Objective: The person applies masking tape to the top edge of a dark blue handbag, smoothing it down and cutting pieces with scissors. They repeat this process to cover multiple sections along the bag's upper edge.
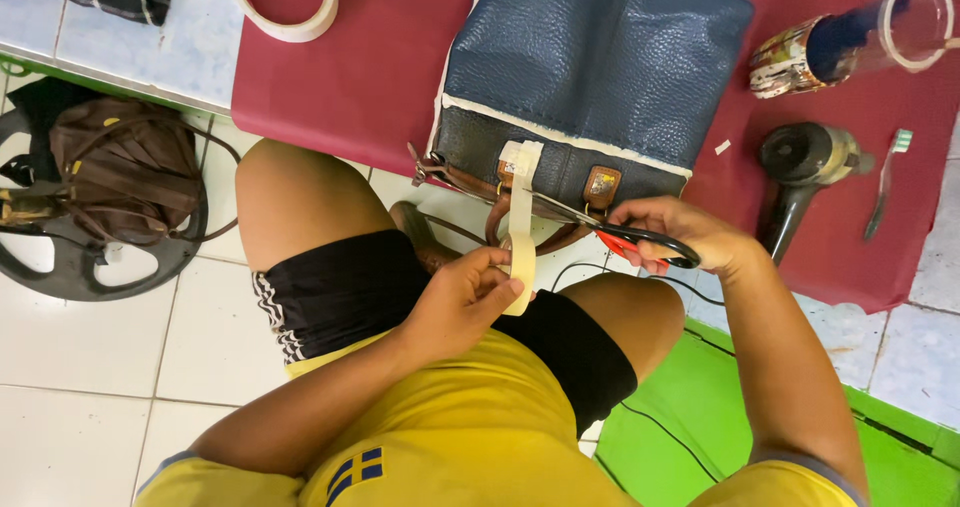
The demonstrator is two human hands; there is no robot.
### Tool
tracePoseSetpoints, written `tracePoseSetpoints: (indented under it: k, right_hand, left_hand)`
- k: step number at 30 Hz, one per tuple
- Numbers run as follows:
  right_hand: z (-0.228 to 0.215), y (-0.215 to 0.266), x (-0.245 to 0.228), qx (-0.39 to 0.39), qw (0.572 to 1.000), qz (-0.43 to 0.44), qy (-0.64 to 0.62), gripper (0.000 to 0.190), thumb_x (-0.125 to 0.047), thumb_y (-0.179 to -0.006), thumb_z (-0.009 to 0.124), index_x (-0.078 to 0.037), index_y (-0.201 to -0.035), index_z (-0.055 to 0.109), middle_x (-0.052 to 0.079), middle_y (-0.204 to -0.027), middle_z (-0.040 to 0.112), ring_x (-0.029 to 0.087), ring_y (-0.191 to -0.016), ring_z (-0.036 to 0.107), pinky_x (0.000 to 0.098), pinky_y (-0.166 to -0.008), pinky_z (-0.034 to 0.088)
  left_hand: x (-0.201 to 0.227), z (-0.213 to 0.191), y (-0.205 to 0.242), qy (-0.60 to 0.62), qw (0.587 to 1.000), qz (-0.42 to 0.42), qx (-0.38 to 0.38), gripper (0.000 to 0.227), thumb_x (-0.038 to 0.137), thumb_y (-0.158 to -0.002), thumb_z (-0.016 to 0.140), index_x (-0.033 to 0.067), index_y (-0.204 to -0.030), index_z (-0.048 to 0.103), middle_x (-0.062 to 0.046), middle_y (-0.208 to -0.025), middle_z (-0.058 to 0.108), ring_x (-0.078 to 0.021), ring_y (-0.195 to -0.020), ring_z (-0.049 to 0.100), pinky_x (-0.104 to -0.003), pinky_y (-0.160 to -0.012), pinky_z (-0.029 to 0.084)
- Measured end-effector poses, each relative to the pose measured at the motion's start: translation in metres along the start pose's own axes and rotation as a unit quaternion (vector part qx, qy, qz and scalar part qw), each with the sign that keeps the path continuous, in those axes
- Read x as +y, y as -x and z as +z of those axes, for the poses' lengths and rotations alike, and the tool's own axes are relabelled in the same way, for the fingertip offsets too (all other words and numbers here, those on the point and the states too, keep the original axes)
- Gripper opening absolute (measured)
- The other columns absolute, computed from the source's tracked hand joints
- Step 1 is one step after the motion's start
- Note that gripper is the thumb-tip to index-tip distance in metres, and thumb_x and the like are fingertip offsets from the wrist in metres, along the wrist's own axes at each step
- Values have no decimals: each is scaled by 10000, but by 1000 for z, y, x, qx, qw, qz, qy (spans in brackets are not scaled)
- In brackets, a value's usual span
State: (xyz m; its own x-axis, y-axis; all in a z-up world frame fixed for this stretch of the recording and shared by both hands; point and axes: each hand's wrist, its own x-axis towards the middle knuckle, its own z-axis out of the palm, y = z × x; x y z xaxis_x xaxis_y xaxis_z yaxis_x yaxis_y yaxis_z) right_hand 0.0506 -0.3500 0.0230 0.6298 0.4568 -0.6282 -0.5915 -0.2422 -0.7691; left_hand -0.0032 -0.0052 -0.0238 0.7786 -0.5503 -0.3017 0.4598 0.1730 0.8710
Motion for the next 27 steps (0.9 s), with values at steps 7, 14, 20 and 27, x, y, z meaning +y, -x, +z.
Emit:
tracePoseSetpoints:
  k: [7,14,20,27]
  right_hand:
    - [-3,-6,3,-1,1000,0,-4,723,-484,-695,878,70,-1091,635,165,-608,679,156,-447,653,270,-364,571]
    - [-2,-11,0,-7,1000,-3,-6,679,-449,-704,884,64,-1073,637,153,-583,660,145,-427,636,248,-339,541]
    - [-4,-14,8,-3,1000,-9,-23,650,-411,-707,896,65,-1066,637,134,-559,633,132,-400,604,227,-313,509]
    - [-12,-16,29,15,1000,-11,-22,540,-281,-751,877,74,-1080,638,134,-518,605,144,-344,583,231,-273,483]
  left_hand:
    - [9,3,3,27,1000,-4,5,276,99,-984,667,-11,-1233,623,-25,-792,730,-44,-684,605,-177,-622,513]
    - [4,3,1,28,1000,3,4,277,102,-979,675,-5,-1230,629,-29,-798,740,-47,-701,616,-192,-641,533]
    - [1,-1,2,30,1000,0,4,275,100,-979,675,-9,-1228,632,-29,-797,742,-47,-701,621,-185,-641,534]
    - [10,-3,2,10,1000,5,0,261,96,-984,664,-2,-1225,638,-40,-798,750,-52,-702,625,-192,-631,538]
